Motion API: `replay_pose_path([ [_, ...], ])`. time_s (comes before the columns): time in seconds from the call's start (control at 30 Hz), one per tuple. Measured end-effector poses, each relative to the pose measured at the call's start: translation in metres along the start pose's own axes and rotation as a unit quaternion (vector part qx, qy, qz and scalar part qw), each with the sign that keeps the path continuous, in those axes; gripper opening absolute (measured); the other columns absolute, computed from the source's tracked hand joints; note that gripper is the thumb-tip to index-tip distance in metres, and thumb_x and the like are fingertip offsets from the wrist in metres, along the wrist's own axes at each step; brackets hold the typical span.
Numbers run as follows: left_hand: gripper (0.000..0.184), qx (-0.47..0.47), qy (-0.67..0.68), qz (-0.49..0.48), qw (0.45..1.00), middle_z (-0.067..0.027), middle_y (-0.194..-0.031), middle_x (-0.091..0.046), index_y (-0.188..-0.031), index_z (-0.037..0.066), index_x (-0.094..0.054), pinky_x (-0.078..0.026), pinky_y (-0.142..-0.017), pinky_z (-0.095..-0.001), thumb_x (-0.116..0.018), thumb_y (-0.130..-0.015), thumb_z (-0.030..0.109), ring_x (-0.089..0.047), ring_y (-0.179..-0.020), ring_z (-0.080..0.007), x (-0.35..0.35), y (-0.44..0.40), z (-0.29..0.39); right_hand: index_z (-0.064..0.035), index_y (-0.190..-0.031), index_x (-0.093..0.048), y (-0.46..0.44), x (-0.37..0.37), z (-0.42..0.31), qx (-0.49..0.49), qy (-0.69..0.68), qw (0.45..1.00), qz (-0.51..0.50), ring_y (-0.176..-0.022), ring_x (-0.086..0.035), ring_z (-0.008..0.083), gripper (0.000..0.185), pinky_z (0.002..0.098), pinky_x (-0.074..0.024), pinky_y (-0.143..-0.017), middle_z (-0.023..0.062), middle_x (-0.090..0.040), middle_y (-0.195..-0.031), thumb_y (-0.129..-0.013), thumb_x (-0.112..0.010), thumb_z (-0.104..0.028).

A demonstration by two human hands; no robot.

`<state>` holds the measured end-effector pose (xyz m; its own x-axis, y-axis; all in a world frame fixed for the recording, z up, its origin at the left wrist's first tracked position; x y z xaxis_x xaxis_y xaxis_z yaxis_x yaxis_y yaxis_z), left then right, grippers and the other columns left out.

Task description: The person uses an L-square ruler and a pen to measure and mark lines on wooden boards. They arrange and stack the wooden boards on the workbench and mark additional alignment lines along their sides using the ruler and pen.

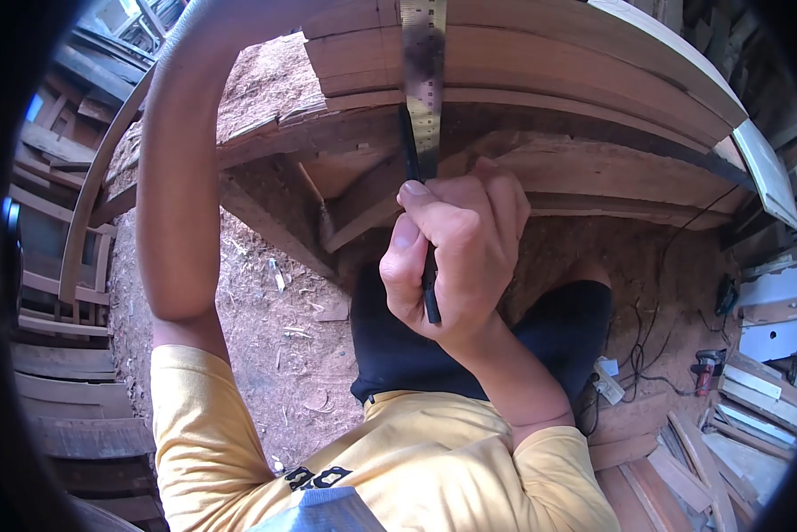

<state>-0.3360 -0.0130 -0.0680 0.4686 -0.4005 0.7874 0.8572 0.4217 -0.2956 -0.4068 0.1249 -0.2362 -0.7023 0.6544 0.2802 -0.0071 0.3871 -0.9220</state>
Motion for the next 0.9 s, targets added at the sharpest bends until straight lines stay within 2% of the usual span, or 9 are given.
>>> replay_pose_path([
  [0.03,0.031,-0.057,-0.023,0.054,0.997,-0.0153,-0.099,-0.079,-0.122,0.003,-0.073,-0.055,-0.066,-0.0303,-0.071,-0.097,0.021,-0.068,-0.074,-0.014,-0.001,0.004,0.005,0.0024,-0.112,-0.056,0.0,0.0,0.001,-0.005,0.0,1.0,0.002,-0.084,-0.057,0.02,0.016,0.0334,-0.0465,-0.083,0.0125,-0.071,-0.091,-0.097,-0.052,-0.002],
  [0.13,0.031,-0.117,-0.036,0.114,0.986,-0.0154,-0.1,-0.079,-0.121,0.002,-0.073,-0.056,-0.068,-0.0305,-0.071,-0.097,0.021,-0.068,-0.076,-0.0144,-0.001,0.006,0.007,-0.0065,-0.114,-0.06,0.0,0.002,0.006,-0.007,0.004,0.999,0.039,-0.076,-0.056,0.0276,0.028,0.0516,-0.0449,-0.093,0.0066,-0.064,-0.084,-0.086,-0.061,-0.009],
  [0.23,0.03,-0.133,-0.04,0.128,0.982,-0.0151,-0.099,-0.079,-0.121,0.002,-0.073,-0.057,-0.071,-0.0306,-0.071,-0.097,0.02,-0.069,-0.077,-0.0144,-0.003,-0.005,-0.002,-0.0065,-0.113,-0.06,-0.001,0.008,0.004,0.017,0.015,0.998,0.053,-0.077,-0.056,0.0278,0.027,0.0514,-0.0454,-0.093,0.0069,-0.063,-0.084,-0.086,-0.061,-0.01],
  [0.3,0.03,-0.144,-0.053,0.136,0.979,-0.0148,-0.099,-0.079,-0.121,0.001,-0.073,-0.057,-0.073,-0.0307,-0.071,-0.097,0.019,-0.069,-0.078,-0.0143,-0.002,-0.009,-0.007,-0.0003,-0.114,-0.056,-0.005,0.008,0.001,0.014,0.016,1.0,-0.003,-0.083,-0.058,0.0187,0.017,0.0499,-0.0419,-0.102,0.0107,-0.072,-0.092,-0.098,-0.054,-0.006],
  [0.53,0.028,-0.111,-0.079,0.158,0.978,-0.0135,-0.096,-0.079,-0.122,0.001,-0.072,-0.054,-0.071,-0.0293,-0.071,-0.098,0.015,-0.069,-0.078,-0.0122,-0.01,0.001,-0.003,0.0003,-0.115,-0.057,-0.018,0.0,0.003,0.013,0.032,0.999,-0.001,-0.083,-0.059,0.02,0.018,0.0458,-0.0463,-0.097,0.0115,-0.072,-0.093,-0.098,-0.057,-0.004],
  [0.6,0.028,-0.125,-0.106,0.185,0.969,-0.0132,-0.095,-0.079,-0.122,0.001,-0.072,-0.054,-0.071,-0.0289,-0.071,-0.098,0.016,-0.069,-0.078,-0.0118,-0.005,0.006,0.006,-0.0041,-0.117,-0.061,-0.024,-0.002,0.003,0.046,0.04,0.997,0.037,-0.08,-0.057,0.0259,0.029,0.0479,-0.0462,-0.093,0.0073,-0.065,-0.088,-0.088,-0.064,-0.008],
  [0.67,0.029,-0.093,-0.043,0.116,0.988,-0.0136,-0.095,-0.079,-0.123,0.001,-0.072,-0.054,-0.071,-0.0293,-0.071,-0.098,0.016,-0.069,-0.077,-0.0121,-0.004,0.003,0.004,-0.0065,-0.118,-0.063,-0.027,-0.004,0.004,0.057,0.036,0.996,0.053,-0.079,-0.056,0.0292,0.037,0.0482,-0.046,-0.092,0.0054,-0.062,-0.087,-0.082,-0.069,-0.01],
  [0.8,0.028,-0.118,-0.119,0.182,0.969,-0.0139,-0.095,-0.079,-0.122,0.002,-0.072,-0.056,-0.073,-0.0302,-0.071,-0.098,0.015,-0.071,-0.079,-0.0135,-0.006,0.007,0.006,-0.0062,-0.117,-0.063,-0.031,-0.007,0.005,0.063,0.051,0.995,0.05,-0.081,-0.055,0.0302,0.04,0.0471,-0.0453,-0.092,0.0064,-0.061,-0.088,-0.078,-0.07,-0.007],
  [0.9,0.027,-0.12,-0.025,0.127,0.984,-0.0138,-0.095,-0.079,-0.121,0.002,-0.072,-0.058,-0.076,-0.0315,-0.071,-0.097,0.015,-0.074,-0.082,-0.0155,-0.001,-0.001,-0.004,-0.0062,-0.117,-0.062,-0.034,-0.008,0.006,0.059,0.058,0.995,0.048,-0.081,-0.055,0.0303,0.041,0.0473,-0.0453,-0.092,0.0066,-0.06,-0.087,-0.077,-0.07,-0.005],
])
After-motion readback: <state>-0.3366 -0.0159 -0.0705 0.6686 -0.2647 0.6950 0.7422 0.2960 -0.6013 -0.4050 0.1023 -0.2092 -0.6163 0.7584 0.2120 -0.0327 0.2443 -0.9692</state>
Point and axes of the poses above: each hand's wrist, its own y-axis away from the middle knuckle, its own x-axis out of the back of the hand, z = x × y, the point moved 8 cm from there along -y, towards the middle knuckle
